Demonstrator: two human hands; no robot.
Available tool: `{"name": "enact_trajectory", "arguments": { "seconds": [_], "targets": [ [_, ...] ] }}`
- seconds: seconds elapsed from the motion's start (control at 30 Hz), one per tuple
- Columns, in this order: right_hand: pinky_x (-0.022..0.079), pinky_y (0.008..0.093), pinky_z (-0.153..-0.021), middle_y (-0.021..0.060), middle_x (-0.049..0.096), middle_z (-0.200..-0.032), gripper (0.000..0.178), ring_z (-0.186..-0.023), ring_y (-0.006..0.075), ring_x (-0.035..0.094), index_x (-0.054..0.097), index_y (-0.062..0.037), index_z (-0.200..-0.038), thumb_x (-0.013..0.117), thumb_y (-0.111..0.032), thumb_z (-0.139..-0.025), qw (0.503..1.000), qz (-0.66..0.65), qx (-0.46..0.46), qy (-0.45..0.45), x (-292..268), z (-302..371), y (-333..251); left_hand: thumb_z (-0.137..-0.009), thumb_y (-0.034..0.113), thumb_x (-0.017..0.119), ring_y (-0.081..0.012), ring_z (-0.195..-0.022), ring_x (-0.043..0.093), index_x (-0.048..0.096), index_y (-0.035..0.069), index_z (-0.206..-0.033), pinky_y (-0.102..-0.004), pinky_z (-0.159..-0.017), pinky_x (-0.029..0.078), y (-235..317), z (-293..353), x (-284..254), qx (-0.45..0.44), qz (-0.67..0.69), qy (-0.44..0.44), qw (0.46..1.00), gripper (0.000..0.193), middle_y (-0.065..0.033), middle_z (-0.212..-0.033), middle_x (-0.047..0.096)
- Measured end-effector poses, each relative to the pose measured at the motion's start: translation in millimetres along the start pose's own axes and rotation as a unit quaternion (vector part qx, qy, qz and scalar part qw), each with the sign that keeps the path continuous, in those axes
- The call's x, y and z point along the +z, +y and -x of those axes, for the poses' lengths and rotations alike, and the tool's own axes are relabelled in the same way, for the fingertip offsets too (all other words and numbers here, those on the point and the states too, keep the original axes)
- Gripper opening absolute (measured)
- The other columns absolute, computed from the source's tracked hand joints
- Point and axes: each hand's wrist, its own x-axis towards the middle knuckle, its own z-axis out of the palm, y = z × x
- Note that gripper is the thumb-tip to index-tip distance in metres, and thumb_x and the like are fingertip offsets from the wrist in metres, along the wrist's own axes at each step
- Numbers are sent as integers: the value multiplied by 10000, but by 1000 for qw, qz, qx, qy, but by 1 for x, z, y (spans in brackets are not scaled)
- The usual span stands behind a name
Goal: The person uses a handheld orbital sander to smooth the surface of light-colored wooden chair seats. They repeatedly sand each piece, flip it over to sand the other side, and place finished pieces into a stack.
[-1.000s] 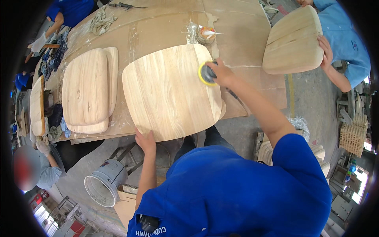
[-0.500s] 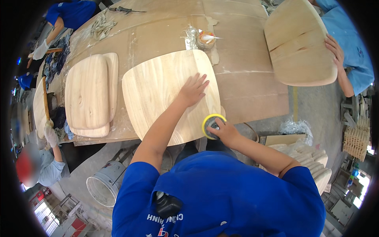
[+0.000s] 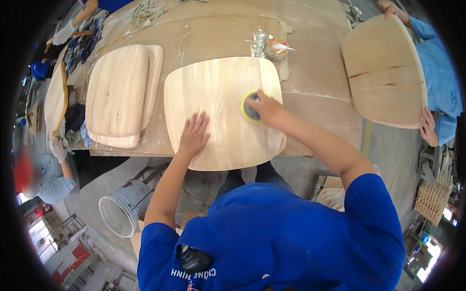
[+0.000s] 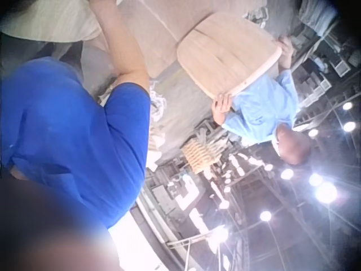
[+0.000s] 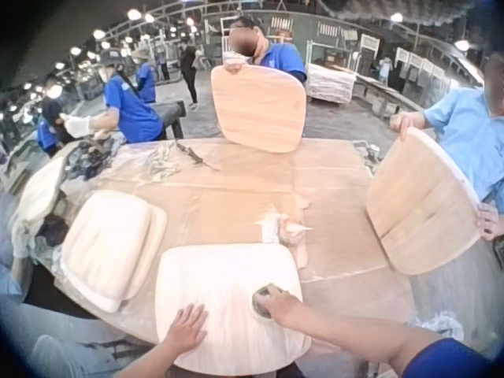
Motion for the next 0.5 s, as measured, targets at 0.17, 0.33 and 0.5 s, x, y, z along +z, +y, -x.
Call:
{"name": "enact_trajectory", "arguments": {
  "seconds": [0.17,0.33,0.5],
  "targets": [
    [532,442,-842,221,379,-1310,632,-969,425,606,386,-262,-1411,522,-25,-841,991,-16,110,76,-30,-71,1,-873,362,557,-375,-1431,220,355,89,-1459,-542,-1128,218,-4,59,10,-94,4,24,995,678,-106,-1558,263],
    [533,445,-837,233,358,-1328,612,-996,416,593,390,-264,-1403,519,-41,-848,970,-16,176,165,-26,-93,-13,-874,357,562,-368,-1425,239,366,94,-1455,-533,-1125,234,-2,66,15,-98,24,71,992,667,-104,-1549,284],
    [531,459,-834,232,366,-1301,606,-974,425,594,425,-277,-1364,581,-53,-822,991,-23,97,86,8,-39,-37,-874,356,566,-356,-1422,250,380,100,-1448,-521,-1125,246,-3,66,13,-94,31,85,991,655,-91,-1546,295]
  ]
}}
